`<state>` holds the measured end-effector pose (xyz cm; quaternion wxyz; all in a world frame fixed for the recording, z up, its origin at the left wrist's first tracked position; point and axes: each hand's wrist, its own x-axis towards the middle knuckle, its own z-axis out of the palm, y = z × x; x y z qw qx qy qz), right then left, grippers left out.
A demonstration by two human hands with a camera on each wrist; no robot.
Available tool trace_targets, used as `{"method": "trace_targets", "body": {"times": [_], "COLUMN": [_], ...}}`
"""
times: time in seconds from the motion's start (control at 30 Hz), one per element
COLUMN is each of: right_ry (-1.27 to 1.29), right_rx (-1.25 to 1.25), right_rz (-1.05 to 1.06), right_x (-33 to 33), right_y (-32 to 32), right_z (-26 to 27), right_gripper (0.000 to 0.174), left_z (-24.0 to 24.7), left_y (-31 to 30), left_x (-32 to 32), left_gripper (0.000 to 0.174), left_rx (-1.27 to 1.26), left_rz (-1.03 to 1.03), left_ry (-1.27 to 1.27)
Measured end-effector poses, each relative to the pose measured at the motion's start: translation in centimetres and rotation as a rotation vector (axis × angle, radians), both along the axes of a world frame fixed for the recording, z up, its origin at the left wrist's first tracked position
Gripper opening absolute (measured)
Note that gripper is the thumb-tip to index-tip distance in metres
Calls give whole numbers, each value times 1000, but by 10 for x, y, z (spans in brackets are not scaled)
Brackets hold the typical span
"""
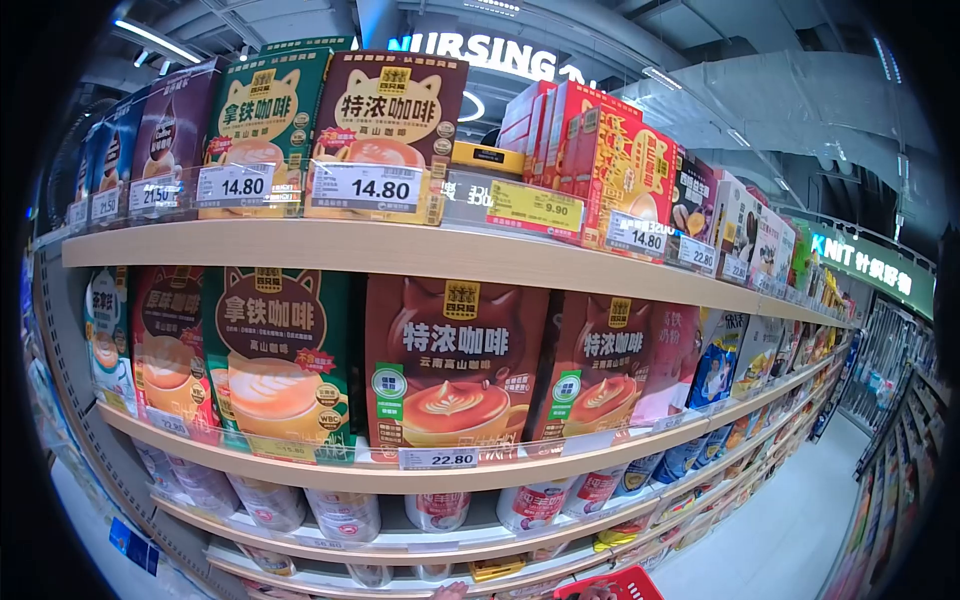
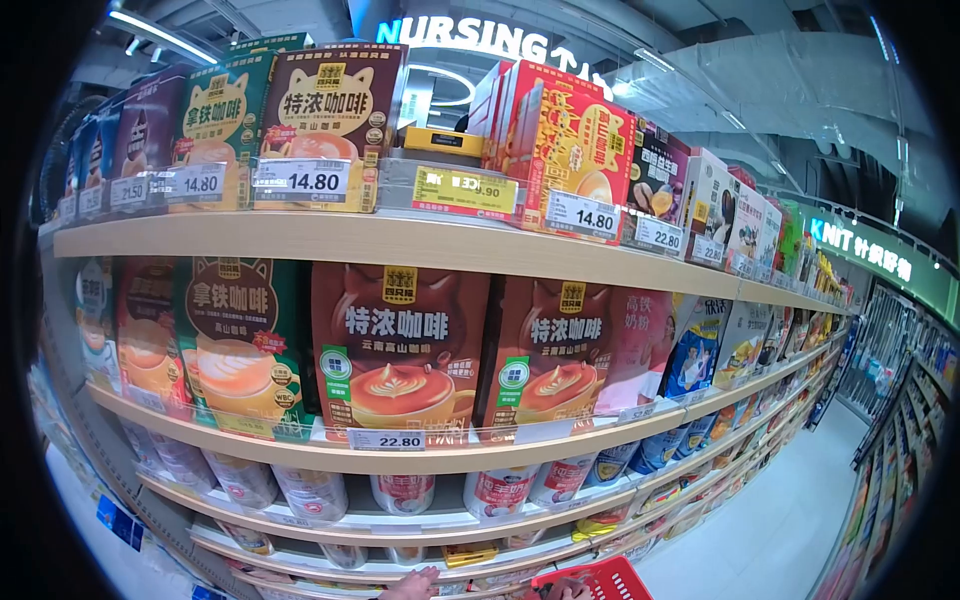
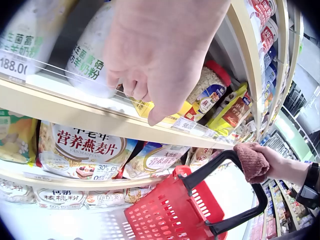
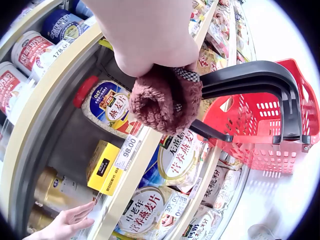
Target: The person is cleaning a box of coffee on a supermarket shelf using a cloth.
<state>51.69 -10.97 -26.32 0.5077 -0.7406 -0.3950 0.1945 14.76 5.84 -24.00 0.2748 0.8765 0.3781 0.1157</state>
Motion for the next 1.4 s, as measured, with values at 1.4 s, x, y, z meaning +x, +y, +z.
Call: {"method": "trace_targets", "body": {"times": [1.4], "right_ry": [-202], "right_rx": [-119], "right_rz": [-292], "right_x": [-41], "right_y": [-10], "right_z": [-21], "right_gripper": [48], "left_z": [-25], "left_y": [27], "left_x": [5], "left_gripper": [46], "left_rx": [36], "left_rz": [-209], "left_ry": [164]}}
